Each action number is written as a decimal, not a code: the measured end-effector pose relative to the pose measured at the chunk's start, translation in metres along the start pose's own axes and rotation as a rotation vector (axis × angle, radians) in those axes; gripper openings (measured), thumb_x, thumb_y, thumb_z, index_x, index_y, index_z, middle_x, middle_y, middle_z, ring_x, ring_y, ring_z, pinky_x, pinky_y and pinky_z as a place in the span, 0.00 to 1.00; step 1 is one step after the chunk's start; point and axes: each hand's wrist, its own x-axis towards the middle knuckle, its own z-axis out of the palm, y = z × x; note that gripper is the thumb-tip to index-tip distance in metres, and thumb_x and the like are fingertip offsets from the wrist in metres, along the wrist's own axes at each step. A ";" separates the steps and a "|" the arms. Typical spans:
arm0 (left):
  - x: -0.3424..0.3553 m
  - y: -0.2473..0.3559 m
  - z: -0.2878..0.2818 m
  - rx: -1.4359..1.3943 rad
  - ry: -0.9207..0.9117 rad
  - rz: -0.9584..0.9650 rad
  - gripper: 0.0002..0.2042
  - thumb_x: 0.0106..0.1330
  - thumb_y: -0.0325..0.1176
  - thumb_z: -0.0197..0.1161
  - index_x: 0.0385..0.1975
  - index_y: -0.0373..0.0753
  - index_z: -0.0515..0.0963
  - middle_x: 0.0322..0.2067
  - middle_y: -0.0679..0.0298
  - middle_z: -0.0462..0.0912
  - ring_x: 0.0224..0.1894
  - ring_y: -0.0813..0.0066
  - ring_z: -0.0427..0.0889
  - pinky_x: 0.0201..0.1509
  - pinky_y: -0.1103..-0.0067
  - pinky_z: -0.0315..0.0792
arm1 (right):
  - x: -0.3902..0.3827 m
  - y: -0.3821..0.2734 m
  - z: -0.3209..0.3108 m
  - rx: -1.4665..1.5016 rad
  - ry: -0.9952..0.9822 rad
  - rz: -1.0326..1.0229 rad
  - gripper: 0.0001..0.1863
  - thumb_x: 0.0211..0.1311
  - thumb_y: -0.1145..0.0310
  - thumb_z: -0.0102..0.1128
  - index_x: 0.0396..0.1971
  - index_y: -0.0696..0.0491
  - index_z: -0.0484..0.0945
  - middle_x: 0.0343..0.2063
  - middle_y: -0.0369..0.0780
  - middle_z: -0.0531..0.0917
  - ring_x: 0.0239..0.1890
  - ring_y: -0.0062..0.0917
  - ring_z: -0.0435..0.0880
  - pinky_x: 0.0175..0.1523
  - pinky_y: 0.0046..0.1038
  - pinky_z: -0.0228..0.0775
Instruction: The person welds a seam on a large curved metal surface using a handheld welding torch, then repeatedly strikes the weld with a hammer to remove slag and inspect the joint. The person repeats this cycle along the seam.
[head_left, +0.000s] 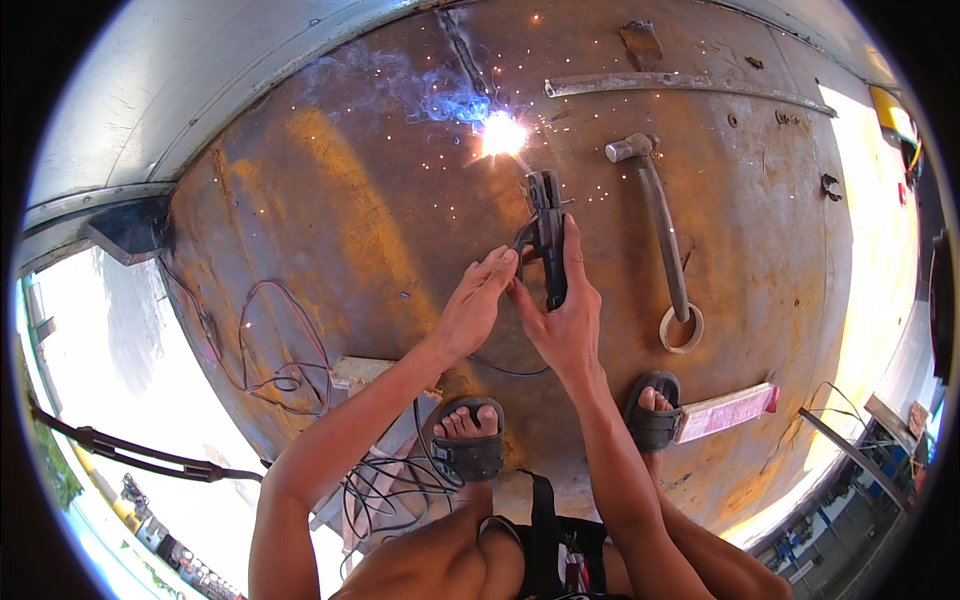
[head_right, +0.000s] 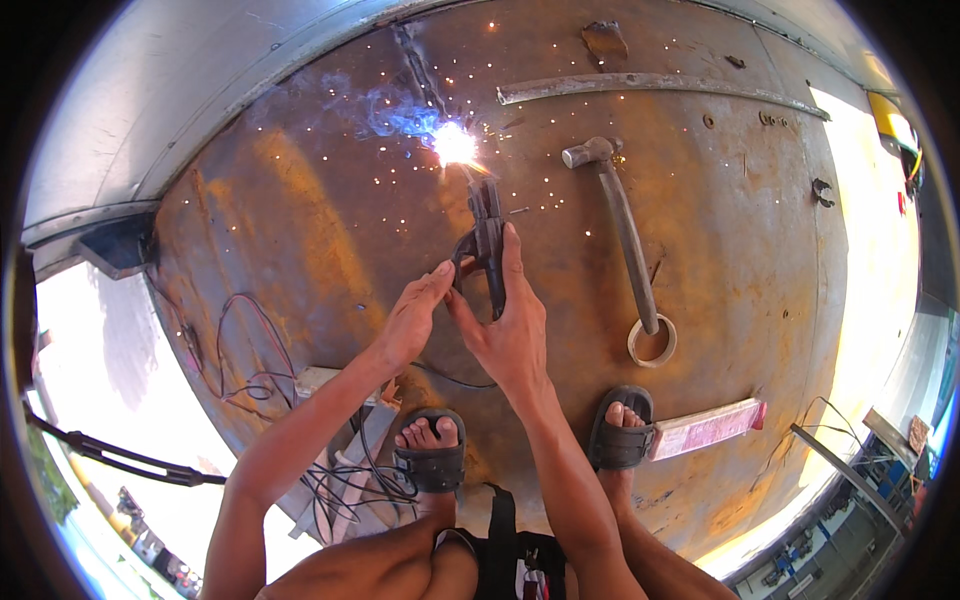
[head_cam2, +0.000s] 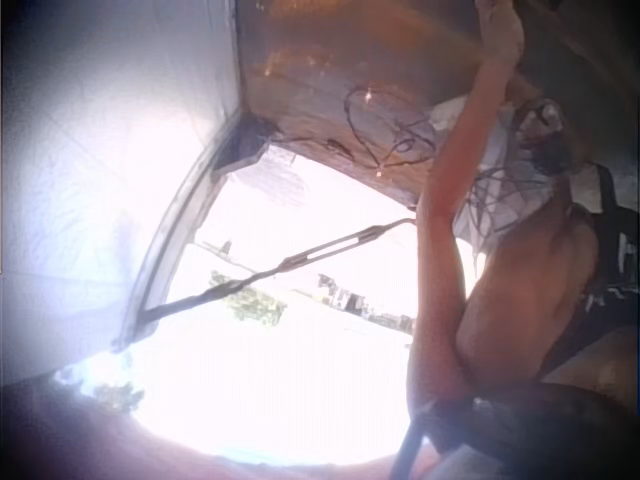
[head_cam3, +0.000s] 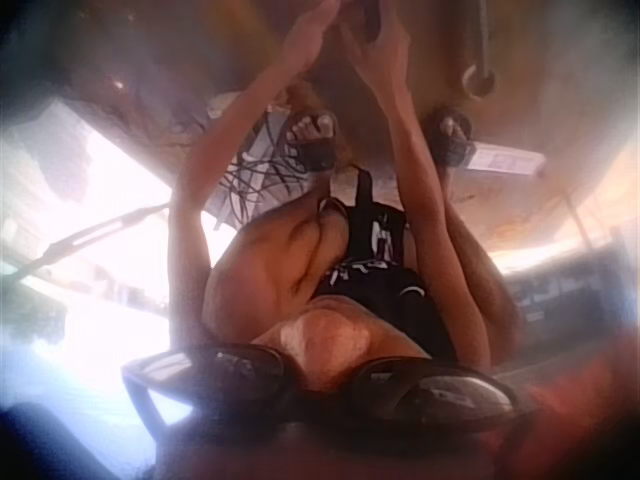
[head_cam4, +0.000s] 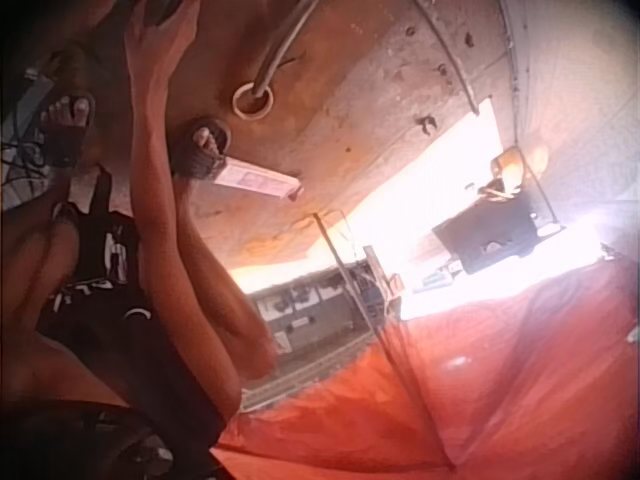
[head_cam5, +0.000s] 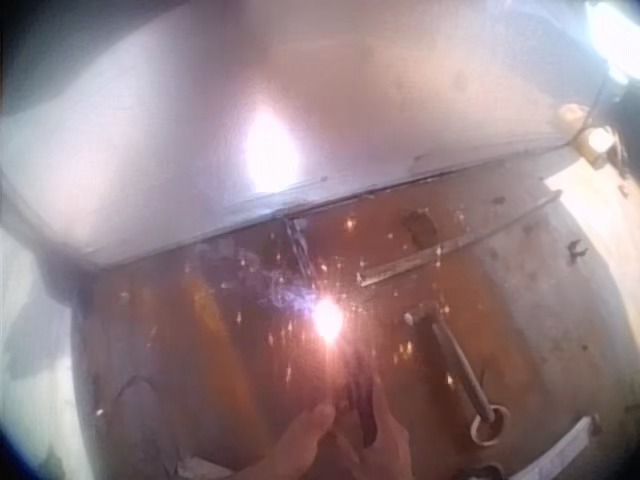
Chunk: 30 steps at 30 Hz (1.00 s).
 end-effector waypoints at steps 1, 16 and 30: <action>0.000 0.000 -0.001 0.008 -0.004 0.016 0.25 0.89 0.50 0.41 0.65 0.40 0.79 0.45 0.68 0.77 0.53 0.70 0.67 0.71 0.73 0.57 | 0.000 0.001 0.001 -0.001 0.005 -0.016 0.55 0.63 0.66 0.78 0.83 0.55 0.50 0.51 0.45 0.90 0.53 0.42 0.91 0.58 0.37 0.80; 0.000 0.001 0.000 -0.006 0.001 -0.060 0.25 0.89 0.50 0.42 0.64 0.40 0.80 0.46 0.68 0.78 0.54 0.71 0.68 0.71 0.73 0.58 | 0.000 0.002 0.000 -0.011 0.018 -0.045 0.55 0.63 0.68 0.77 0.83 0.55 0.50 0.51 0.46 0.90 0.53 0.41 0.92 0.58 0.37 0.81; -0.001 0.002 0.000 0.006 0.016 -0.067 0.25 0.89 0.51 0.43 0.65 0.40 0.79 0.46 0.67 0.78 0.55 0.70 0.68 0.73 0.73 0.57 | 0.000 0.004 0.001 -0.022 0.014 -0.034 0.55 0.62 0.66 0.77 0.83 0.55 0.51 0.52 0.46 0.90 0.54 0.43 0.91 0.59 0.37 0.80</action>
